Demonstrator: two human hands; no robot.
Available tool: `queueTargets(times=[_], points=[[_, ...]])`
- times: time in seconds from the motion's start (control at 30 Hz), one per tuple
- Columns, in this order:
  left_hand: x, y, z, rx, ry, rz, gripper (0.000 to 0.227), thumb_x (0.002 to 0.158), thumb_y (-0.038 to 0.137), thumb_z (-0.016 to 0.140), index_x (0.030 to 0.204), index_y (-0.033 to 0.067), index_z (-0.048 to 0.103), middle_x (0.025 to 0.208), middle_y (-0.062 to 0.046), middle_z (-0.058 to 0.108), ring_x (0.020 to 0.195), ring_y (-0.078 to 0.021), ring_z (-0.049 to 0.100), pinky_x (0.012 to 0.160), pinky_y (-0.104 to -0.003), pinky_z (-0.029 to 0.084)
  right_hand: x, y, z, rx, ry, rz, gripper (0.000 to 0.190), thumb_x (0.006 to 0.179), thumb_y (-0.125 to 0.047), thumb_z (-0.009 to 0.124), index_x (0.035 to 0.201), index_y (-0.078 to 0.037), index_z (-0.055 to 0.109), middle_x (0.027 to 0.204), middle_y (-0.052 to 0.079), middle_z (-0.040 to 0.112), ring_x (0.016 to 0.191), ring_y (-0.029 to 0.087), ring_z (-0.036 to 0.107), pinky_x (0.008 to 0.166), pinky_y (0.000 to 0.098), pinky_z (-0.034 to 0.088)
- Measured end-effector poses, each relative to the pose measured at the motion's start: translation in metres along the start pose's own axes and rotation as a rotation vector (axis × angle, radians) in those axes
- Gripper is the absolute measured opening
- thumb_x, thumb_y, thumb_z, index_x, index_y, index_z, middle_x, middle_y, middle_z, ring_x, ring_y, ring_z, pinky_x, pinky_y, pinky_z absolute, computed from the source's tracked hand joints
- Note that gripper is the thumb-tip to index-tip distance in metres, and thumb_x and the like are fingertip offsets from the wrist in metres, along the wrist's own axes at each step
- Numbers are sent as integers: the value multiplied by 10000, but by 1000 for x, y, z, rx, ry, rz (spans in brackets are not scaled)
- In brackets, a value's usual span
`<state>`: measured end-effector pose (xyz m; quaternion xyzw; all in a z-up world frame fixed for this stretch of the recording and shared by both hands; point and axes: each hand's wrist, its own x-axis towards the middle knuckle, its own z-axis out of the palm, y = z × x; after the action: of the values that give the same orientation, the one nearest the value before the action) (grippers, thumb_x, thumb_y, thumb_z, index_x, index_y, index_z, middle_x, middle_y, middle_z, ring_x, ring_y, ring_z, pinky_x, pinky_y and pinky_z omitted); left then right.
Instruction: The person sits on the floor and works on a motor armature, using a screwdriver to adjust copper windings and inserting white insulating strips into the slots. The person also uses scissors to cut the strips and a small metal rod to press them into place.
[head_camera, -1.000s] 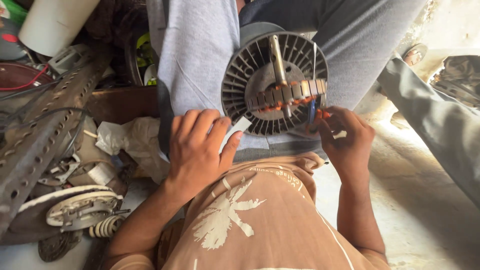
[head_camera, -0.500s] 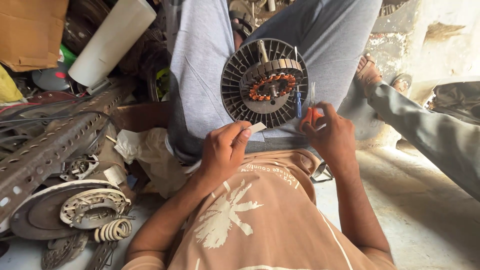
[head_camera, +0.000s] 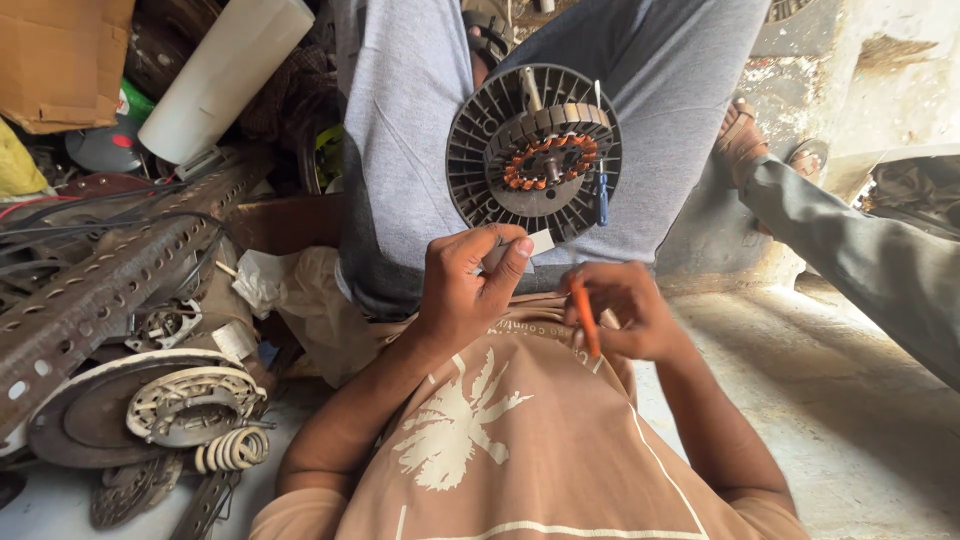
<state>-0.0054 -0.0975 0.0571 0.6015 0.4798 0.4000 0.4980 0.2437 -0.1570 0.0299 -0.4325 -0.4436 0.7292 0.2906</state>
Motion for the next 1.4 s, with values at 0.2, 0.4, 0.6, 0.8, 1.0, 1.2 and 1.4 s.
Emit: queueTargets(times=[0.2,0.4,0.6,0.8,1.0,1.2,1.4], points=[[-3,-5,1,-32,-16,-23,215,1039,183,663,946,-6,706,665,-42,622,562,-65,558,533,-259,438,10,5,25,79,-59,129,403,778,19,767,1170,71,691,842,103,744,737,130,725,659,250,594],[-7,-11,1,-152,-68,-159,222,1041,179,657,957,-19,710,632,5,569,603,-12,470,532,-235,402,12,11,27,135,-85,24,432,804,88,729,1232,93,672,996,132,764,858,125,725,780,255,614],[-9,-15,-1,-169,-98,-194,221,1035,179,660,958,-20,717,626,21,550,592,-7,438,527,-227,374,9,17,23,240,-115,64,447,817,74,683,1263,90,657,1008,128,740,859,124,730,782,257,618],[-12,-20,0,-221,-108,-240,219,1035,182,660,970,-16,726,625,31,544,595,0,432,529,-221,368,9,19,28,198,-102,98,443,811,34,747,1245,72,665,925,91,739,825,93,697,750,227,580],[-18,-25,3,-189,-66,-219,224,1040,177,656,953,-17,726,614,39,526,588,2,434,522,-218,359,14,10,33,-45,-59,74,415,767,-15,788,1168,57,708,817,84,781,705,69,709,659,206,558],[-21,-27,5,-196,-51,-222,220,1045,163,646,943,-18,720,598,31,506,572,-1,416,511,-223,337,19,9,36,-89,-61,9,440,759,-44,795,1177,52,698,871,81,785,753,82,752,704,211,611],[-19,-25,1,-217,-79,-227,212,1035,158,651,950,-22,721,621,15,589,566,5,476,501,-223,372,17,16,31,-25,-99,-10,440,777,-46,794,1194,59,697,855,71,754,753,74,712,719,205,578]])
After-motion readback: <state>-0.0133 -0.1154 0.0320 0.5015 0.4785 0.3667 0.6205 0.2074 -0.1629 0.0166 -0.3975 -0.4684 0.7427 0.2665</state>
